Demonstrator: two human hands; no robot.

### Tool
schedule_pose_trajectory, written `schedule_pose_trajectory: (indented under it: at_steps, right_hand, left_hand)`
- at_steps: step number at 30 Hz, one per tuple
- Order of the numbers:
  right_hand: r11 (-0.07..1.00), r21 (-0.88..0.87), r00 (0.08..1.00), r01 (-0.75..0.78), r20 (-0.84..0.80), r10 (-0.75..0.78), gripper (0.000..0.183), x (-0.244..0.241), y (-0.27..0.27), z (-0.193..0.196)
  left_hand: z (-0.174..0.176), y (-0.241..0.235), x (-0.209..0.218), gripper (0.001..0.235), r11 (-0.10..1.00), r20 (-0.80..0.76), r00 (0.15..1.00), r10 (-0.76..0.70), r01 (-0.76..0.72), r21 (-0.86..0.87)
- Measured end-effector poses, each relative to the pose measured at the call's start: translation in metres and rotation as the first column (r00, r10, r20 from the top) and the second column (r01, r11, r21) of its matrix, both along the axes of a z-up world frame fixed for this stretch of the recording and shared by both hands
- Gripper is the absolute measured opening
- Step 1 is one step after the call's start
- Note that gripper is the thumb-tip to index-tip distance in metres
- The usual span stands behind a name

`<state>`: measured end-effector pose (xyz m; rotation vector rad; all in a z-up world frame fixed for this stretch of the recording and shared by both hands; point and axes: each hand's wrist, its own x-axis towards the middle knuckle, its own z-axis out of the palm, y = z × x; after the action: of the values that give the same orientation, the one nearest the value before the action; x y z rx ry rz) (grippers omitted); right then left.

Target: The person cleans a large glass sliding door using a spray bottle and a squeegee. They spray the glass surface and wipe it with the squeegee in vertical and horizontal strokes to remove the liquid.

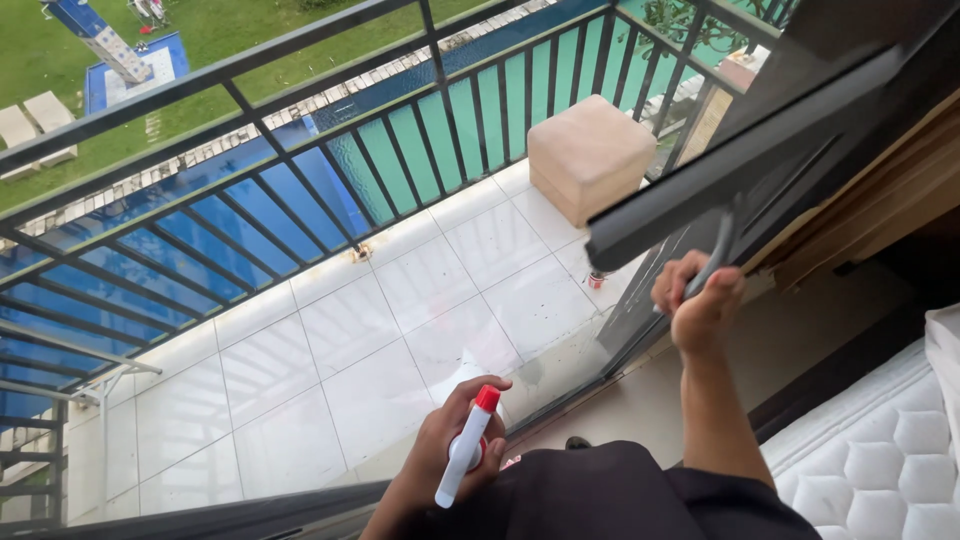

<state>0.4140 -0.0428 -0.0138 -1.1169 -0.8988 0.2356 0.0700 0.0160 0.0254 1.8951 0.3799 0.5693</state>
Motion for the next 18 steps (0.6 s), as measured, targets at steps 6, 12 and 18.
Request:
schedule_pose_trajectory:
  at_steps: [6, 12, 18]
  right_hand:
    - [0.993, -0.111, 0.994, 0.046, -0.091, -0.056, 0.072, -0.026, -0.025, -0.123]
    - [0.941, -0.339, 0.995, -0.001, -0.093, -0.032, 0.077, -0.035, -0.079, -0.225]
    - [0.998, 0.031, 0.991, -0.056, 0.121, 0.052, 0.069, 0.021, -0.060, -0.118]
  left_hand:
    - [-0.003, -0.004, 0.021, 0.048, 0.999, 0.034, 0.999, 0.039, -0.039, 0.006]
    - [0.008, -0.022, 0.047, 0.047, 0.992, 0.098, 0.989, 0.110, -0.115, 0.052]
    - [0.009, -0.044, 0.063, 0.044, 0.966, 0.147, 0.969, 0.198, -0.219, 0.140]
